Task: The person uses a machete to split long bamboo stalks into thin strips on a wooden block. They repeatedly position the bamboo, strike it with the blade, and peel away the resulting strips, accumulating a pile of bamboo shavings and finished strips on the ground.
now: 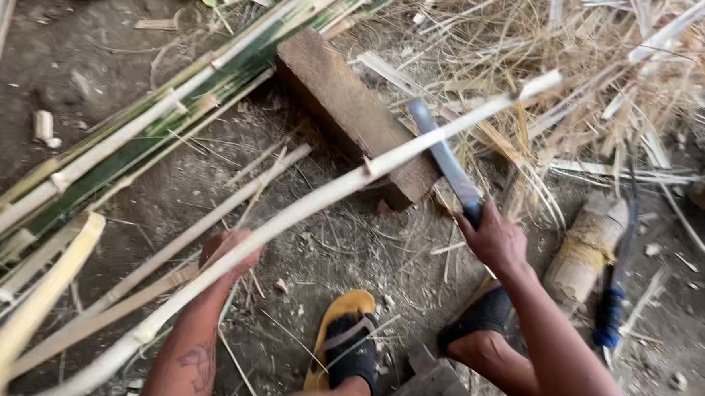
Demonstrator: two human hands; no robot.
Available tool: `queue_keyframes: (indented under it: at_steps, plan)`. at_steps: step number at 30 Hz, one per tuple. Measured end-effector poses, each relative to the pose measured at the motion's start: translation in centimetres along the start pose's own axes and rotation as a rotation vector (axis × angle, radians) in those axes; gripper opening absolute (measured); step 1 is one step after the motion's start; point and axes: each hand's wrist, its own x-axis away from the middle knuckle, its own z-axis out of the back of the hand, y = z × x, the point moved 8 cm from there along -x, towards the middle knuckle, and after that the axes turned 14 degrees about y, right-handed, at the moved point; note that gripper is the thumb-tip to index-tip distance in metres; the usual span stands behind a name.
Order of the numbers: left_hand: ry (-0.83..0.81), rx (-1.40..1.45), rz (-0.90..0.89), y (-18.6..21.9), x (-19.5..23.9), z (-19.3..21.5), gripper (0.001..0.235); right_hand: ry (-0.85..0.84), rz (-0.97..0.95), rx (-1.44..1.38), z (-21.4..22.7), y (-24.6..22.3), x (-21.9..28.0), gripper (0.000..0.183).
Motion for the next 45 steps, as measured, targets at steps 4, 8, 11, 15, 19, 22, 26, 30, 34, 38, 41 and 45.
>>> queue_keyframes:
  at_steps: [4, 8, 11, 15, 19, 22, 26, 30, 34, 38, 41, 45]
  plan:
    - [0.151, 0.044, -0.108, 0.9, -0.9, 2.2, 0.045, 0.101, -0.033, -0.145, 0.2, 0.3, -1.1, 0.06]
    - [-0.034, 0.119, -0.089, 9.4, -5.0, -2.3, 0.033, -0.173, -0.043, -0.207, -3.7, -5.1, 3.3, 0.054]
    - [-0.076, 0.112, 0.019, 10.5, -6.1, -3.8, 0.029, -0.196, 0.146, -0.067, -2.6, -6.9, 3.5, 0.055]
    - [-0.127, 0.102, 0.182, 1.4, -0.8, -2.9, 0.03, -0.026, -0.172, -0.095, 1.3, 2.2, -1.3, 0.057]
    - [-0.27, -0.157, 0.111, -0.8, 0.0, -3.5, 0.041, 0.003, -0.13, -0.123, 0.6, 3.5, -1.7, 0.057]
    - [-0.053, 0.093, -0.034, 6.2, -4.0, -4.5, 0.047, -0.116, -0.082, -0.199, -2.3, -1.6, 0.5, 0.055]
    - [-0.053, 0.042, -0.035, 9.1, -6.0, -5.1, 0.033, -0.274, 0.34, -0.011, -2.6, -6.9, 3.1, 0.053]
    - [-0.183, 0.017, 0.175, 4.7, -3.1, -4.1, 0.033, -0.109, -0.094, -0.164, 1.0, -0.4, 0.4, 0.053]
    - [-0.225, 0.033, 0.239, 4.8, -2.5, -4.0, 0.031, -0.139, -0.066, -0.133, -0.1, -1.3, 2.0, 0.053]
    - [-0.173, -0.119, 0.11, 4.9, -3.0, -3.8, 0.028, -0.271, 0.339, 0.0, -2.4, -6.2, 3.4, 0.058]
    - [-0.187, -0.056, 0.192, 1.5, -0.7, -3.3, 0.034, -0.278, 0.031, 0.013, -2.1, -2.3, 2.3, 0.054]
    - [-0.179, -0.077, 0.235, 0.3, 0.1, -3.4, 0.033, -0.103, -0.065, -0.057, -1.2, -0.2, 1.6, 0.063]
